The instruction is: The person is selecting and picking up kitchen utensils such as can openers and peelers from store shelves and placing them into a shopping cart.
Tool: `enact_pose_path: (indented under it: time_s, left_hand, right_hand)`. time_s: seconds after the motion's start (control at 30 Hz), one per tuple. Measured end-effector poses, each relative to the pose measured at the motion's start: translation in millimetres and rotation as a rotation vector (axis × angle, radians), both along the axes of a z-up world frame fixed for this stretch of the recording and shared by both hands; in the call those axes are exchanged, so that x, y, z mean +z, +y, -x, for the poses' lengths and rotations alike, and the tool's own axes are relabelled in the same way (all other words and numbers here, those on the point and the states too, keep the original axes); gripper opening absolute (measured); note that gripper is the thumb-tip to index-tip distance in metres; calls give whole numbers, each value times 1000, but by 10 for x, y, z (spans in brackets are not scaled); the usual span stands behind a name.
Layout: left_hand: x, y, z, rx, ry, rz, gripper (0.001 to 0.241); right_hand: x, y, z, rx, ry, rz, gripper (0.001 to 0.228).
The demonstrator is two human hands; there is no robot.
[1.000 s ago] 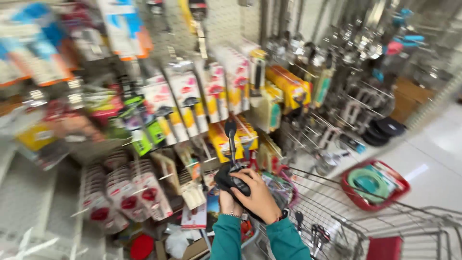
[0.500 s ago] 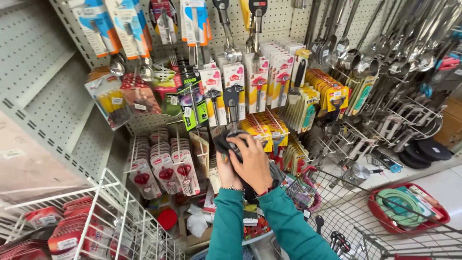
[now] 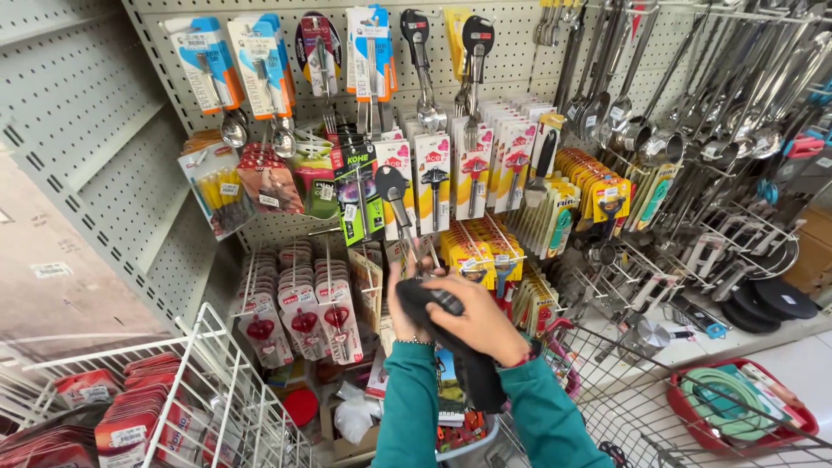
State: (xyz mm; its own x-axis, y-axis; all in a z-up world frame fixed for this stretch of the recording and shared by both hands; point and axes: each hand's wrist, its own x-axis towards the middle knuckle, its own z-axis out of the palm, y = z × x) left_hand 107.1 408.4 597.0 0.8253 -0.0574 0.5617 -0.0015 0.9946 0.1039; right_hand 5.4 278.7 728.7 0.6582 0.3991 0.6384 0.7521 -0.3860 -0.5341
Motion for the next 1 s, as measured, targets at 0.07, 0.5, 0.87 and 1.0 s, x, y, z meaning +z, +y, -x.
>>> enact_pose_path:
  time_s: [0.07, 0.5, 0.87, 1.0]
  left_hand:
    - [136, 29, 5, 139, 95, -123, 61]
    - [733, -220, 334, 507, 295, -739, 39]
    - [1100, -9, 411, 687, 284, -709, 35]
    - [1115, -22, 385, 572, 332, -796, 34]
  right_hand:
    - [86, -30, -9, -67, -42, -75, 35]
    - [981, 48, -450, -367, -287, -141, 34]
    - [598, -123, -1512, 62, -23, -1015, 36]
    - [330, -237, -2029, 333, 462, -1189, 44]
